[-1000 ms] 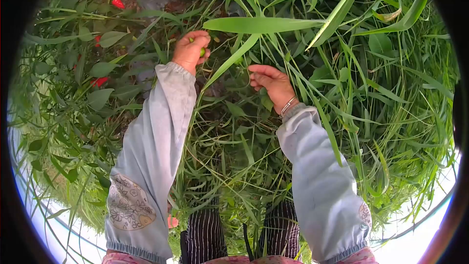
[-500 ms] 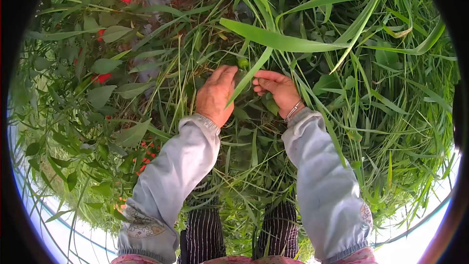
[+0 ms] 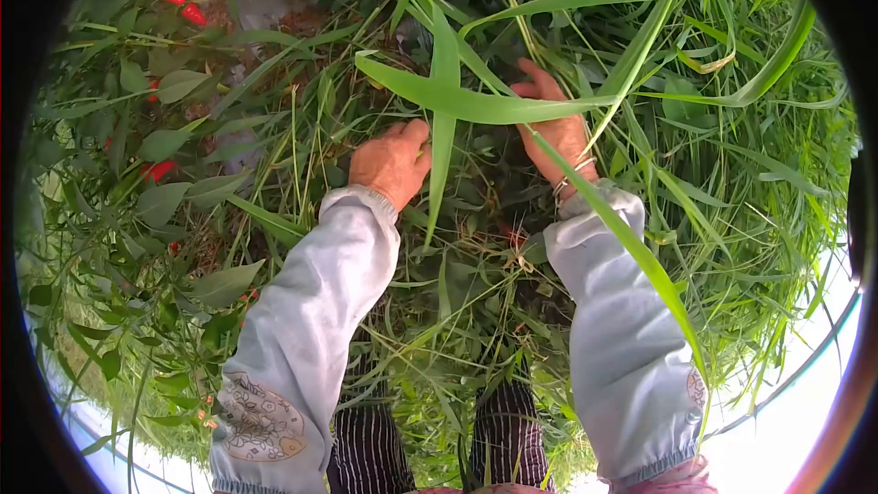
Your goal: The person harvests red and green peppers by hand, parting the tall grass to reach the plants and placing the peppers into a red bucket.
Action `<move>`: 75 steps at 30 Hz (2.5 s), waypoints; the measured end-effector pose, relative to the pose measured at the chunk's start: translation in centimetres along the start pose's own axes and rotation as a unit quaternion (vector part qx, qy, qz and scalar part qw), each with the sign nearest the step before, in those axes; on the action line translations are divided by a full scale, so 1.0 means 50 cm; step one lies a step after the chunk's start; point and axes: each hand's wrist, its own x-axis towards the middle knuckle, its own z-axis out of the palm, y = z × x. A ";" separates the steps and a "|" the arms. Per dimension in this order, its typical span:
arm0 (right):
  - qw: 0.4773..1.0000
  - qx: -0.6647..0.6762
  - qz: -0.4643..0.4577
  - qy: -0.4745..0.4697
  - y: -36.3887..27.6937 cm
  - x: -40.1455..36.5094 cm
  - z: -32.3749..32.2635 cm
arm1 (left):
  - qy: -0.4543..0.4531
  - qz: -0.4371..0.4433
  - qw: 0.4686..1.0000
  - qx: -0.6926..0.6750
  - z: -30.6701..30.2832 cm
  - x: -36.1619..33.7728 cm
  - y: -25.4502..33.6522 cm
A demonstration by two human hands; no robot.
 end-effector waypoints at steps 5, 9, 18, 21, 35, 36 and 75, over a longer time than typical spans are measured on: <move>0.977 0.152 0.136 0.070 -0.062 0.051 -0.155 | -0.064 -0.066 0.992 -0.088 0.006 -0.027 -0.044; 0.980 0.168 0.096 0.046 -0.017 0.091 -0.217 | -0.076 -0.082 0.985 -0.131 -0.035 -0.059 -0.037; 0.981 -0.040 0.115 0.150 0.009 0.064 -0.254 | -0.094 0.000 0.990 -0.106 -0.116 -0.076 -0.065; 0.984 -0.015 0.098 0.149 0.046 0.037 -0.293 | -0.103 -0.077 0.986 -0.108 -0.135 -0.080 -0.040; 0.974 -0.187 -0.036 0.122 0.062 -0.047 -0.350 | 0.048 -0.028 0.996 0.072 0.091 0.420 0.066; 0.971 -0.201 -0.045 0.120 0.072 -0.050 -0.358 | 0.031 -0.028 0.991 0.124 0.101 0.427 0.059; 0.984 0.091 0.057 -0.145 -0.035 -0.085 -0.156 | -0.347 0.187 0.833 0.387 -0.058 -0.080 -0.172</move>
